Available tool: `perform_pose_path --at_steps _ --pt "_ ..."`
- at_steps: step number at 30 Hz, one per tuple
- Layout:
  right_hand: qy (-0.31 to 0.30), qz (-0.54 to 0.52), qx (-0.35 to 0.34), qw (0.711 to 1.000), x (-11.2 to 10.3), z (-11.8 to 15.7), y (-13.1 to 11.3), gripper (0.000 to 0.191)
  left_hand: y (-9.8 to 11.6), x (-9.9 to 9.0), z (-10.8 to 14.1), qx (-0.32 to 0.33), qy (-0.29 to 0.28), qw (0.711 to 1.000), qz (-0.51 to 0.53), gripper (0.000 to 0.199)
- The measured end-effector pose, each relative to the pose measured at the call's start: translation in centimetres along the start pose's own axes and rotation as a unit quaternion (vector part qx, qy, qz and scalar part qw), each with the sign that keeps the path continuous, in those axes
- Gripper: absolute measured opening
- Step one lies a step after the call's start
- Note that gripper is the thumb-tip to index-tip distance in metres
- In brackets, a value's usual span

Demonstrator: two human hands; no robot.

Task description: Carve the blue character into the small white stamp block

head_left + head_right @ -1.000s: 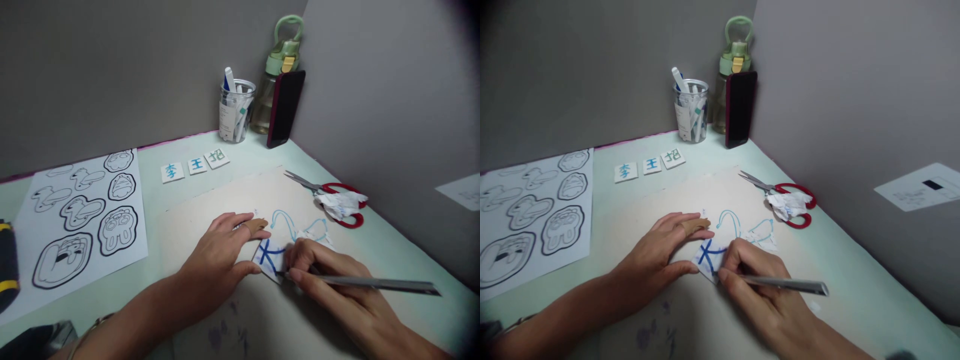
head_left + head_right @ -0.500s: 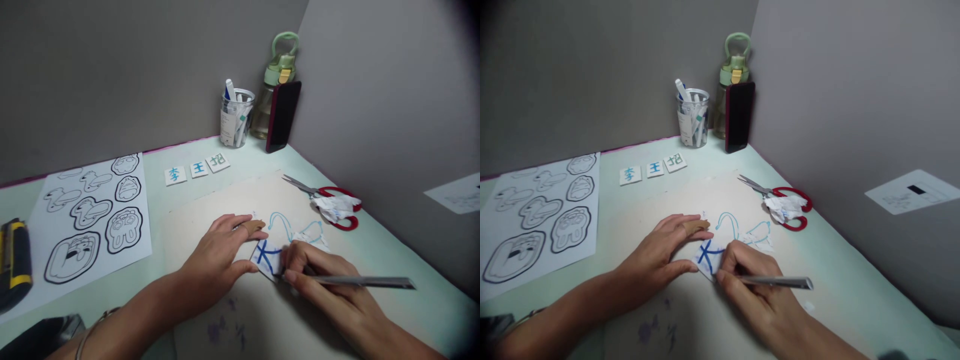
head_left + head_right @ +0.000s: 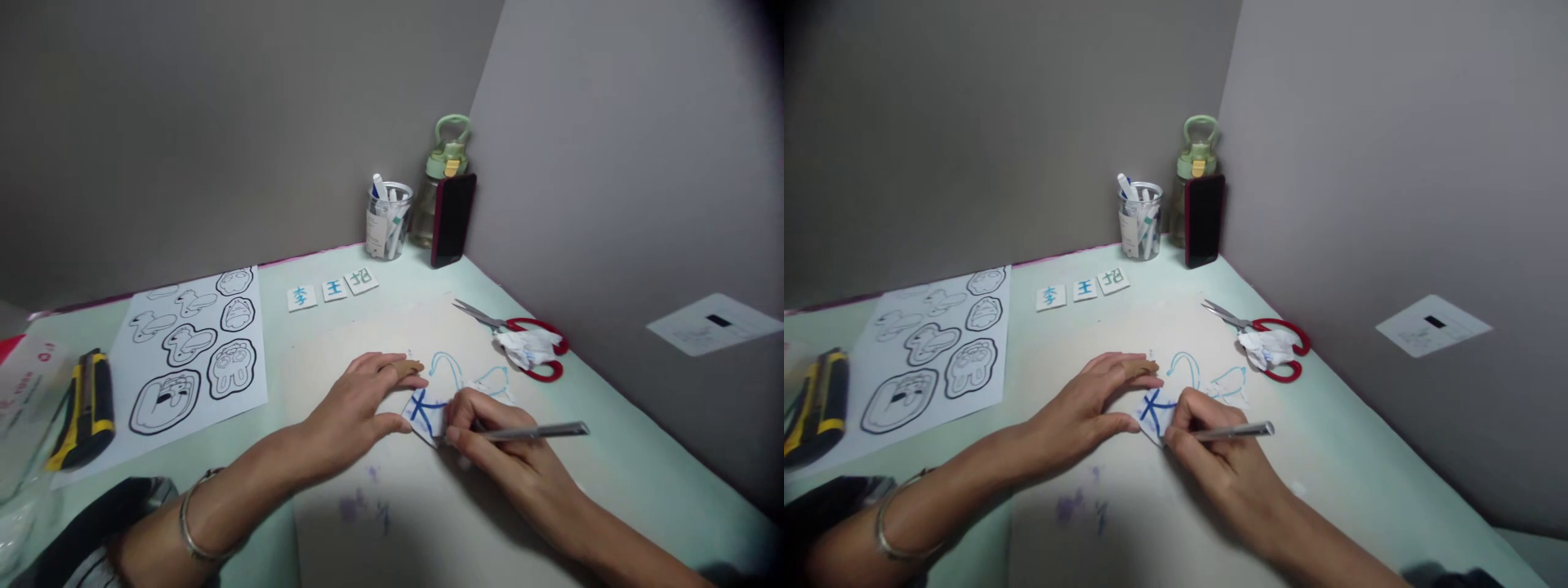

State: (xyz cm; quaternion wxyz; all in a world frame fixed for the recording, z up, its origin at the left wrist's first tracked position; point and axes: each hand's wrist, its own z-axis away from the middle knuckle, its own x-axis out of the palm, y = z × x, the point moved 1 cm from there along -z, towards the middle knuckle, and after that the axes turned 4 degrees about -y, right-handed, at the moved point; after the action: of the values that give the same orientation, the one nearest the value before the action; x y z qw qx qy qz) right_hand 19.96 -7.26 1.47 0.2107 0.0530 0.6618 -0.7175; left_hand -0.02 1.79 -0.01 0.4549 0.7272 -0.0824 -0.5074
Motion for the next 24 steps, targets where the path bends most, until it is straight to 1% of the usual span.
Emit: perform_pose_path --at_steps 2,6,8,10,12,14,17,19,21,23,24 --pt "0.001 -0.014 0.003 1.0 0.0 0.0 0.1 0.028 0.0 0.1 0.0 0.0 0.004 1.0 0.003 0.06" --pt "0.006 -0.079 0.011 0.997 0.1 0.0 0.0 0.026 -0.1 0.0 -0.1 -0.008 0.003 1.0 0.003 0.062" --pt "0.013 -0.106 0.011 0.994 0.1 0.0 0.0 0.026 0.0 -0.1 -0.1 -0.014 0.001 1.0 0.002 0.06" --pt "0.031 -0.125 0.006 0.992 -0.2 -0.1 0.2 0.025 0.1 -0.3 0.0 -0.014 -0.004 1.0 0.005 0.056" --pt "0.064 -0.144 -0.003 0.988 -0.7 -0.2 0.5 0.025 0.3 -0.2 0.2 -0.019 0.0 1.0 0.017 0.058" --pt "0.102 -0.161 -0.013 0.982 -1.2 -0.4 0.9 0.026 0.8 0.2 0.3 -0.041 0.024 0.999 0.024 0.073" --pt "0.144 -0.181 -0.024 0.973 -1.8 -0.6 1.2 0.028 1.8 1.7 0.2 -0.076 0.063 0.995 -0.013 0.108" --pt "0.154 -0.188 -0.027 0.97 -2.0 -0.7 1.3 0.03 2.4 2.8 0.1 -0.084 0.075 0.992 -0.052 0.12" --pt "0.154 -0.186 -0.027 0.97 -2.0 -0.7 1.4 0.03 2.8 3.5 0.0 -0.084 0.08 0.991 -0.073 0.12" --pt "0.147 -0.166 -0.022 0.975 -2.1 -0.6 1.4 0.029 2.8 3.5 0.0 -0.072 0.065 0.993 -0.061 0.11" --pt "0.141 -0.151 -0.014 0.978 -2.1 -0.5 1.3 0.029 2.8 3.2 0.0 -0.058 0.048 0.996 -0.043 0.103"
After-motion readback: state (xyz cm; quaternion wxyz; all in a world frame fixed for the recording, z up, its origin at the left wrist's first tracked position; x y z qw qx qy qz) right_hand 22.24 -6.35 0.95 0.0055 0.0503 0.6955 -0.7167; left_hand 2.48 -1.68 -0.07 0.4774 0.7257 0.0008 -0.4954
